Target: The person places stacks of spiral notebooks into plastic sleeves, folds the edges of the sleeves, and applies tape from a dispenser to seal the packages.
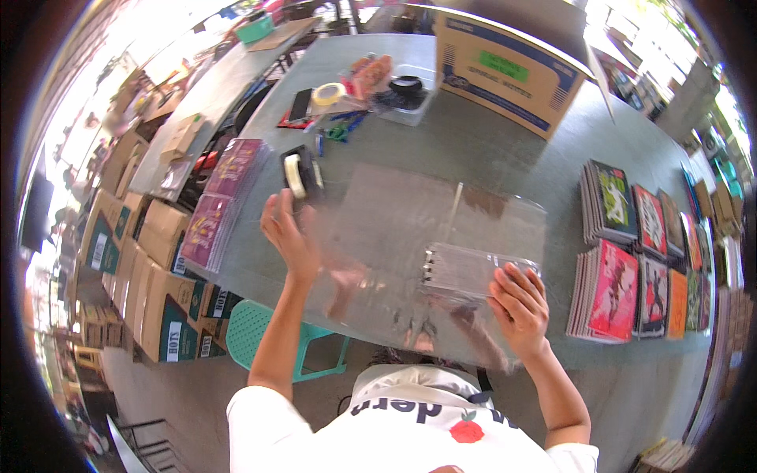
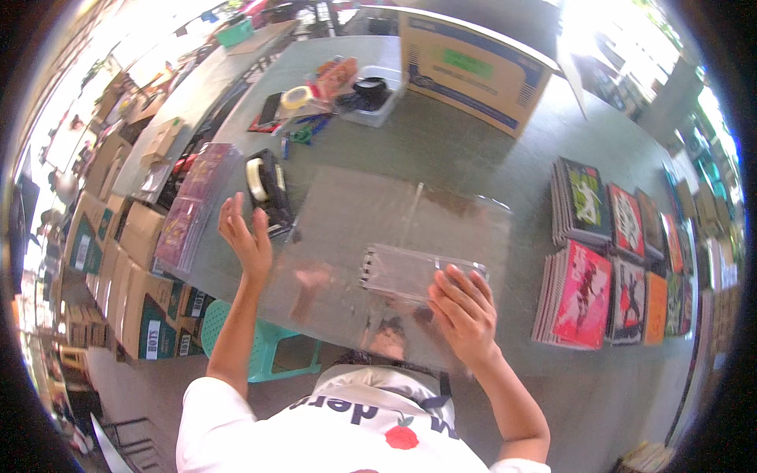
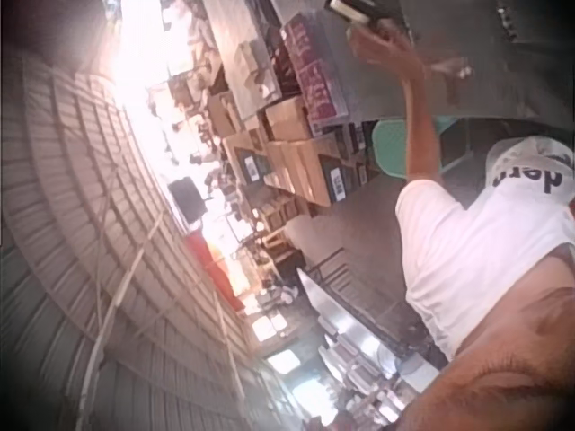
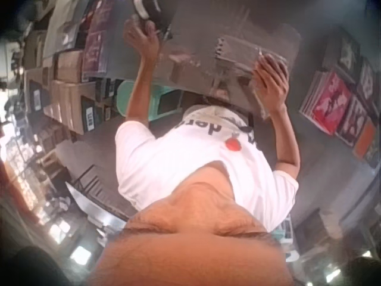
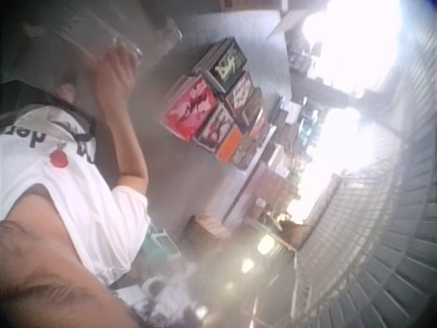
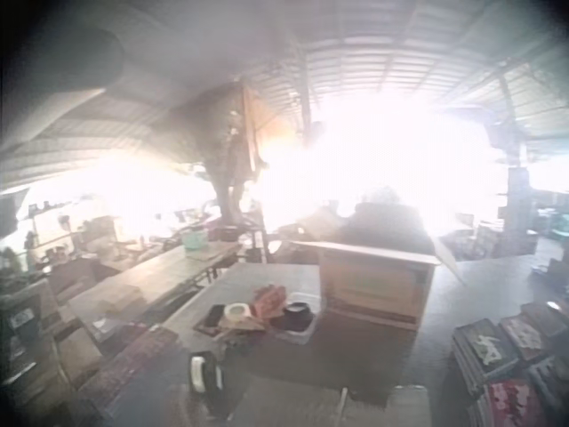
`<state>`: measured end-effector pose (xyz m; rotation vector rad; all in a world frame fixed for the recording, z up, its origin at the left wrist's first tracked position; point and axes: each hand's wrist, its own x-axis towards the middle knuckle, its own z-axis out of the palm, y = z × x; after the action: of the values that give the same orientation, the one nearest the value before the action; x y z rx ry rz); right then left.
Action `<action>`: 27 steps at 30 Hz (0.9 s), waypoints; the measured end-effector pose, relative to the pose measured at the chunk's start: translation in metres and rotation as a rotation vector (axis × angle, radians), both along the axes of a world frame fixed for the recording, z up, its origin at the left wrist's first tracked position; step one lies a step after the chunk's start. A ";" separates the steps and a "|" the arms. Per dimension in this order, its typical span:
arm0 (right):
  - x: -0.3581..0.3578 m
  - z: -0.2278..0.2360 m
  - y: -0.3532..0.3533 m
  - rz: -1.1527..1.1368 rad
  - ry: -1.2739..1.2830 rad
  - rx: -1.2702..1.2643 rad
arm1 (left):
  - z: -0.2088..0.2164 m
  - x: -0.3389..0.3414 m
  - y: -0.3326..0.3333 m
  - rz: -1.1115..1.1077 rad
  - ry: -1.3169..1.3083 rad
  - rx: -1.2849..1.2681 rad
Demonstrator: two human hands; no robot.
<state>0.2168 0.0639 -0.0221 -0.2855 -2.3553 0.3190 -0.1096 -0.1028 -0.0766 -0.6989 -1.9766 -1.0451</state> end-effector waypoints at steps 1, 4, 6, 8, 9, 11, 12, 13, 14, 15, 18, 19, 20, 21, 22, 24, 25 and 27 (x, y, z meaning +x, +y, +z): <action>-0.002 0.003 -0.003 0.016 0.010 0.000 | -0.030 -0.043 -0.026 0.129 -0.167 -0.059; -0.004 0.003 -0.005 0.013 0.007 0.000 | -0.053 -0.086 -0.031 -0.102 -1.219 0.399; -0.008 0.003 -0.008 0.032 0.015 -0.001 | -0.052 -0.097 -0.032 -0.012 -1.055 0.228; -0.007 -0.001 -0.007 0.016 0.005 0.001 | -0.047 -0.082 -0.020 0.016 -0.903 0.133; -0.005 -0.004 -0.005 0.001 -0.006 0.012 | -0.042 -0.065 -0.016 -0.041 -0.897 0.191; -0.004 -0.007 -0.003 -0.006 0.007 0.034 | -0.044 -0.036 -0.023 -0.218 -1.096 0.399; -0.004 0.000 -0.002 -0.015 0.012 0.034 | -0.052 -0.025 -0.029 -0.357 -1.301 0.543; -0.003 0.002 -0.003 -0.014 0.020 0.024 | -0.059 -0.022 -0.041 -0.490 -1.495 0.686; -0.001 0.003 -0.006 -0.016 0.012 0.014 | -0.063 -0.029 -0.056 -0.354 -1.224 0.287; -0.002 0.002 -0.009 0.013 0.032 0.003 | -0.062 -0.039 -0.077 -0.214 -0.932 -0.094; -0.003 -0.003 -0.003 0.001 0.033 0.027 | -0.021 -0.001 -0.057 -0.156 -0.905 -0.338; -0.004 -0.005 -0.001 -0.006 0.035 0.027 | 0.009 0.022 -0.047 -0.189 -1.039 -0.288; -0.005 -0.005 -0.002 0.001 0.038 0.016 | 0.020 0.054 -0.040 -0.377 -1.172 -0.011; -0.004 -0.005 -0.002 0.015 0.041 0.002 | 0.025 0.097 -0.033 -0.549 -1.295 0.277; -0.003 -0.005 -0.002 0.020 0.037 -0.003 | 0.029 0.140 -0.023 -0.638 -1.360 0.335; -0.004 -0.003 -0.002 0.046 0.046 -0.015 | 0.029 0.198 -0.005 -0.837 -1.449 0.322; -0.003 -0.003 -0.002 0.051 0.044 -0.015 | 0.028 0.215 0.004 -0.953 -1.478 0.245; 0.000 -0.004 -0.003 0.069 0.040 -0.019 | 0.025 0.231 0.031 -0.902 -1.417 0.291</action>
<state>0.2165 0.0610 -0.0260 -0.2056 -2.3273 0.3766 0.1212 -0.0718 -0.0518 -0.7603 -2.4610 -2.8955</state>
